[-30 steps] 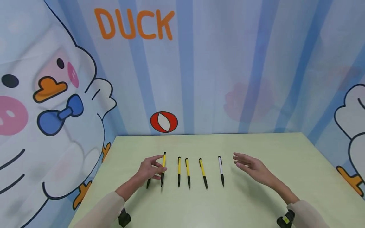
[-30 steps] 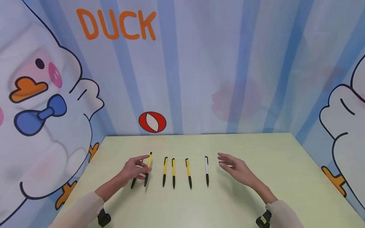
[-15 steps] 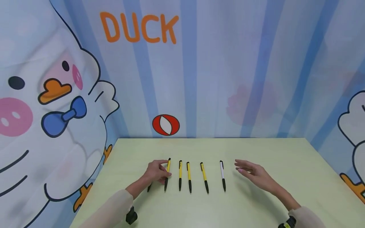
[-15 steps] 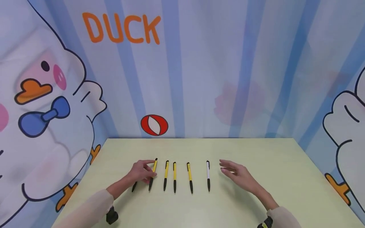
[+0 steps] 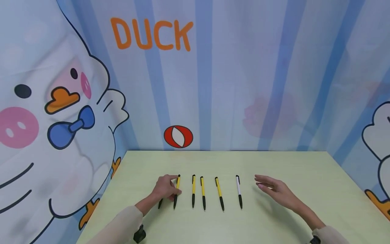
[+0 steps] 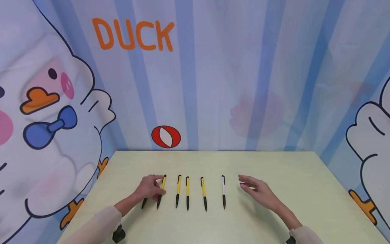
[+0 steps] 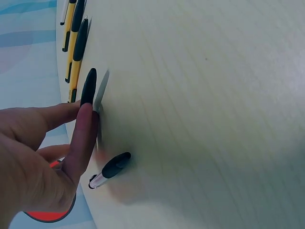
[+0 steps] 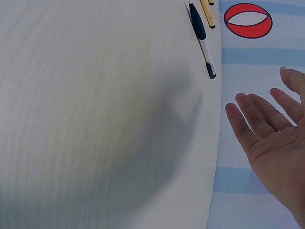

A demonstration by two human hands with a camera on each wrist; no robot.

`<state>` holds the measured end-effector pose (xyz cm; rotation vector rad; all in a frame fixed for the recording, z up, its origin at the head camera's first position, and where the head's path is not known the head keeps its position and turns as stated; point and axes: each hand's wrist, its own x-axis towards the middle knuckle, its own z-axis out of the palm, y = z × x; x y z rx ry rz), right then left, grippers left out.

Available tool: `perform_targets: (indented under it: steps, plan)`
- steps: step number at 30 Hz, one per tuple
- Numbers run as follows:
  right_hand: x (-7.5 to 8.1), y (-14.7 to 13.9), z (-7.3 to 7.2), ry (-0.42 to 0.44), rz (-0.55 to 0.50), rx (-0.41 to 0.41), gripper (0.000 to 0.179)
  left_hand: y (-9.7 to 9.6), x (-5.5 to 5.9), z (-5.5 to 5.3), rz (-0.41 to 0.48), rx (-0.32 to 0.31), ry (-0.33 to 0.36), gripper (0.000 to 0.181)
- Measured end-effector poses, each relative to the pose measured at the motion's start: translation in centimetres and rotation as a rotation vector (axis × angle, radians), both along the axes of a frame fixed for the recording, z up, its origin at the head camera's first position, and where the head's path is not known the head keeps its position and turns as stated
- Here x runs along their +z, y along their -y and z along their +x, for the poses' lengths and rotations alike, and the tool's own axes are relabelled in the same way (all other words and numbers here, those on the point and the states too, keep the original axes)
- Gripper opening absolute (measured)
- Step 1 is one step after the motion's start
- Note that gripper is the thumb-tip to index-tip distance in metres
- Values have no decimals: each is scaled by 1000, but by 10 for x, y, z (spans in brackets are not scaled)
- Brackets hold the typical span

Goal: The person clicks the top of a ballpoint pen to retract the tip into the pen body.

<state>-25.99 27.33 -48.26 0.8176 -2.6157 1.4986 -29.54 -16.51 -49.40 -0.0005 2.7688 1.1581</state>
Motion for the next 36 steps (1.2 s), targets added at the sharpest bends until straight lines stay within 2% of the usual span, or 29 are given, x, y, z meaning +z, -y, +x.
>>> perform_targets:
  steps: [6, 12, 16, 19, 24, 28, 31, 36]
  plan:
    - [3, -1, 1, -13, 10, -4, 41, -1, 6, 2, -2, -10, -20, 72]
    - [6, -4, 2, -14, 3, 9, 41, -6, 19, 2, 89, -13, -45, 64]
    - [5, -4, 1, -21, -9, 5, 41, -20, 21, 0, 173, -46, -12, 63]
    - [1, -1, 0, -14, -29, 9, 41, -33, 20, 0, 191, -78, 20, 65]
    - [-6, 4, 2, 23, -47, 19, 43, -47, 14, 1, 120, -101, 34, 66]
    - [-9, 6, 4, 21, -36, 12, 42, -52, 8, 1, 51, -100, 6, 71]
    - [-9, 7, 4, 10, -32, 14, 42, -57, 4, -1, 9, -80, -22, 76]
    - [-7, 8, 4, 12, -33, 29, 42, -63, -1, -5, -60, -58, -31, 76]
